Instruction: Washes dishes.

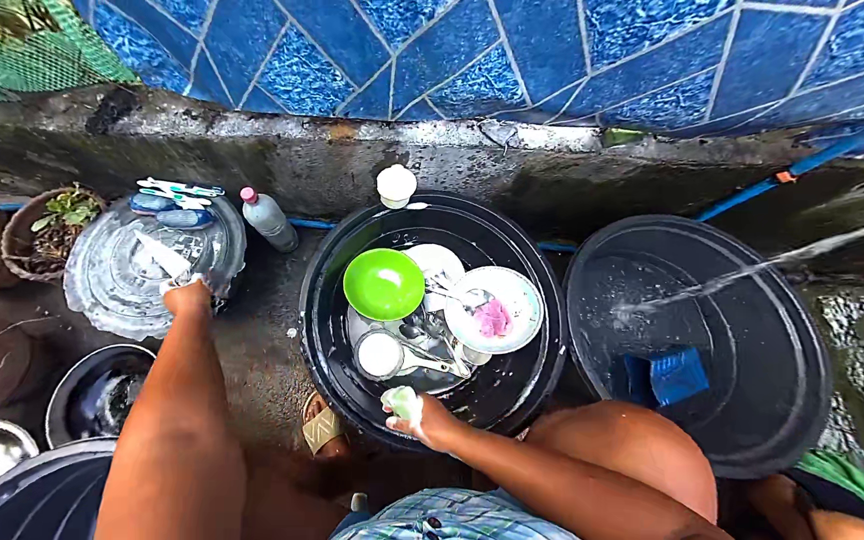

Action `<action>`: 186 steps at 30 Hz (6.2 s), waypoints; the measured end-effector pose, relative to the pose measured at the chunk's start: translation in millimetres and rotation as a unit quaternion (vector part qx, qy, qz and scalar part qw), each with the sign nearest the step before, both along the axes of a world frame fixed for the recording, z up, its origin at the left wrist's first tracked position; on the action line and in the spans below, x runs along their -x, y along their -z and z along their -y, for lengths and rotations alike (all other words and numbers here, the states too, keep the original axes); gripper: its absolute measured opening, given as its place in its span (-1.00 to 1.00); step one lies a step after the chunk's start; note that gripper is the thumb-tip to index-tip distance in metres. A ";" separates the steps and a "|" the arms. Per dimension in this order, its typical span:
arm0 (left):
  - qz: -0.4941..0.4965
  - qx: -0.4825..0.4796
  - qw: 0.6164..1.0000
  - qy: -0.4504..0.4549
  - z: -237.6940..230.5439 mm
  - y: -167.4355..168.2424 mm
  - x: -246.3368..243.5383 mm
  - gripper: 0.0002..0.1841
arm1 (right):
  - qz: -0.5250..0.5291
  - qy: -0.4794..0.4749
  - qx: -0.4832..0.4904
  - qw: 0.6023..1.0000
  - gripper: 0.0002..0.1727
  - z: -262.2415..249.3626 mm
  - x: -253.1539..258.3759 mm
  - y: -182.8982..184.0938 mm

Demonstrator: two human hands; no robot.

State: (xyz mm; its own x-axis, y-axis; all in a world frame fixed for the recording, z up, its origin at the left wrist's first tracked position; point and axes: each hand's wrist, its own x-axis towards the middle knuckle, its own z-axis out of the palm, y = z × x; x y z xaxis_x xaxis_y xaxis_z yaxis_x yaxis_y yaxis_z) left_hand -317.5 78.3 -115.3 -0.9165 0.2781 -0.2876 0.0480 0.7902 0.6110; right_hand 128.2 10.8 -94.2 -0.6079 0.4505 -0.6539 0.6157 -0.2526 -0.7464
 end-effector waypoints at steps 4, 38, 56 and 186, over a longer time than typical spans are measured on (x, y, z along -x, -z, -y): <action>0.026 0.023 0.999 0.000 4.0 25.9 26.4 -0.37 | 0.018 0.001 0.014 1.000 -0.52 -7.9 -8.2 5.8; -0.084 0.224 0.675 0.698 -191.8 99.8 -306.9 -0.38 | -0.052 0.160 0.127 0.977 -0.52 -10.8 -76.5 -7.1; 0.024 0.425 0.693 0.582 -155.5 107.7 -284.3 -0.38 | -0.050 0.245 0.196 0.948 -0.59 -29.3 -85.0 -13.0; 0.246 -0.322 0.900 0.162 66.5 -99.6 -284.3 -0.62 | 0.129 0.115 -0.411 0.895 -0.27 -58.1 49.0 -68.3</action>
State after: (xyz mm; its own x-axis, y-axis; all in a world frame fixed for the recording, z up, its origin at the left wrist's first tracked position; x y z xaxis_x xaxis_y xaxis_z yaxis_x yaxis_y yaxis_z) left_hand -33.2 11.8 -15.7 -0.5638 0.7614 -0.3200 -0.1894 0.2580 0.9474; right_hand 79.2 68.9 -25.9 -0.3138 0.9375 -0.1505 0.7970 0.1739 -0.5785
